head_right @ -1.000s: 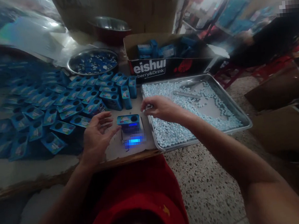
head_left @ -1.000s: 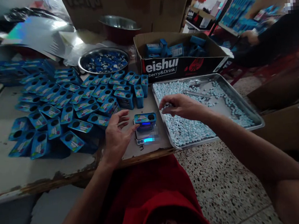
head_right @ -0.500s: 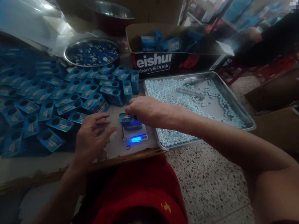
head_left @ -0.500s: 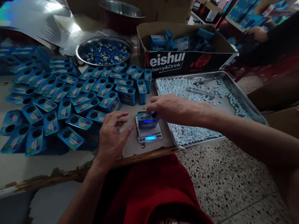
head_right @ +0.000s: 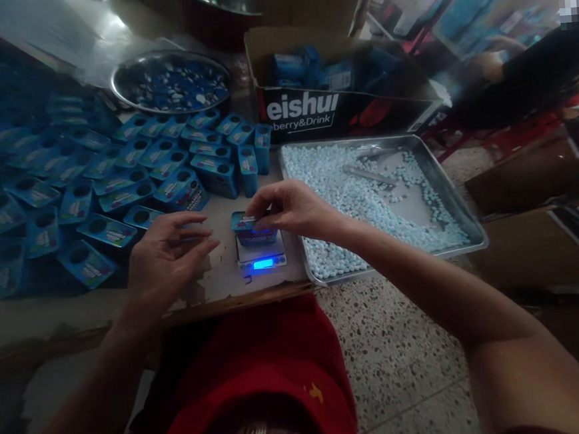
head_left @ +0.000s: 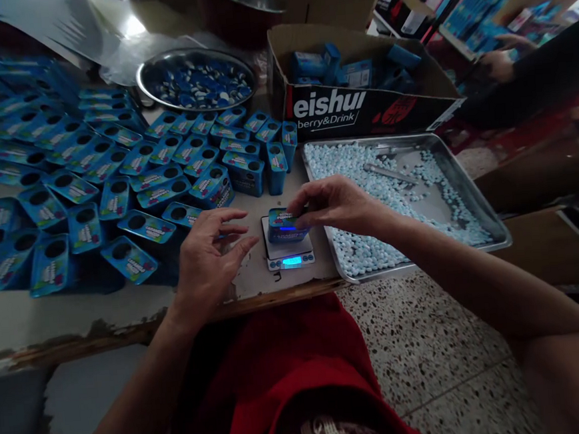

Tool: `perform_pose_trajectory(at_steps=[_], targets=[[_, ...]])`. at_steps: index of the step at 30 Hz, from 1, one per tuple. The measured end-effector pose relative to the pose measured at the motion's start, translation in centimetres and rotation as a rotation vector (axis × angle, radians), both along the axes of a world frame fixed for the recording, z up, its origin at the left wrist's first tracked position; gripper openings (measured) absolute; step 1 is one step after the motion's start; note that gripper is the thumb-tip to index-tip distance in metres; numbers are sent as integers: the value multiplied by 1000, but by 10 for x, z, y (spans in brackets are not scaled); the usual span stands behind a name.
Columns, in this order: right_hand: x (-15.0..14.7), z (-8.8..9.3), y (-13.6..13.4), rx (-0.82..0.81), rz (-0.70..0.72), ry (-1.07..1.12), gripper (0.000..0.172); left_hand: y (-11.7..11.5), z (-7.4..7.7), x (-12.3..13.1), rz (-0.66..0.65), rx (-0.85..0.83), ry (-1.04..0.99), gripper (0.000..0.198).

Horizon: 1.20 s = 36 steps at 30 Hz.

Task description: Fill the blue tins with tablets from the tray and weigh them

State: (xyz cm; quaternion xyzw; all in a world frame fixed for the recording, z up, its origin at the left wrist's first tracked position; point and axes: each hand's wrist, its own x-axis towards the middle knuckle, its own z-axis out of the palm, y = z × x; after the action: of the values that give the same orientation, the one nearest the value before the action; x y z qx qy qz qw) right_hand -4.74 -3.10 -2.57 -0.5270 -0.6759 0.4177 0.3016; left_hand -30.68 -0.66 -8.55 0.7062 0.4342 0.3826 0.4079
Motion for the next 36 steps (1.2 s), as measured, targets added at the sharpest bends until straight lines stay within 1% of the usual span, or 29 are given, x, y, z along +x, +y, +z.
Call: perform_pose_trajectory(at_steps=[2, 3, 4, 6, 7, 8, 10, 11, 12, 14, 16, 19, 21, 23, 25, 27, 29, 31, 34, 36], targets=[[13, -3, 0, 21, -67, 15, 30, 0, 1, 2, 0, 12, 0, 39], [24, -5, -1, 38, -113, -25, 30, 0, 2, 2, 5, 16, -1, 39], [37, -7, -4, 52, -160, -99, 30, 0, 4, 1, 15, 20, -2, 39], [66, -16, -12, 53, -217, -330, 33, -2, 7, -2, 48, 25, 9, 38], [80, -23, -18, 42, -215, -469, 37, -2, 8, -4, 64, 24, 20, 37], [92, -31, -24, 27, -188, -606, 45, -3, 9, -5, 77, 20, 32, 36], [108, -48, -37, 5, -93, -829, 63, -4, 10, -5, 85, 7, 47, 34], [112, -56, -42, 8, -48, -906, 66, -4, 10, -4, 80, 4, 46, 33], [114, -62, -47, 17, -17, -961, 65, -4, 10, -2, 70, 6, 47, 32], [114, -70, -53, 25, 11, -1013, 55, -4, 10, 4, 48, 25, 59, 28], [114, -71, -55, -14, 31, -979, 42, -4, 9, 9, 28, 49, 83, 24], [121, -66, -54, -104, 52, -809, 19, -6, 8, 10, 11, 59, 111, 22], [126, -62, -51, -120, -2, -678, 10, -8, 7, 7, 15, 60, 121, 23], [127, -59, -49, -121, -107, -578, 11, -10, 7, 3, 24, 64, 122, 24], [125, -58, -47, -136, -185, -544, 13, -10, 7, 0, 27, 65, 108, 25], [119, -55, -43, -139, -222, -535, 11, -10, 7, -1, 26, 47, 98, 28], [110, -47, -39, -130, -239, -488, 12, -9, 6, -1, 25, 21, 96, 31], [98, -33, -33, -132, -214, -386, 16, -6, 3, -1, 17, 0, 92, 31], [74, -5, -21, -142, -75, -249, 21, -2, -3, -2, -7, -20, 80, 30], [55, 13, -13, -110, 18, -239, 21, 0, -7, -5, -15, -33, 74, 31]])
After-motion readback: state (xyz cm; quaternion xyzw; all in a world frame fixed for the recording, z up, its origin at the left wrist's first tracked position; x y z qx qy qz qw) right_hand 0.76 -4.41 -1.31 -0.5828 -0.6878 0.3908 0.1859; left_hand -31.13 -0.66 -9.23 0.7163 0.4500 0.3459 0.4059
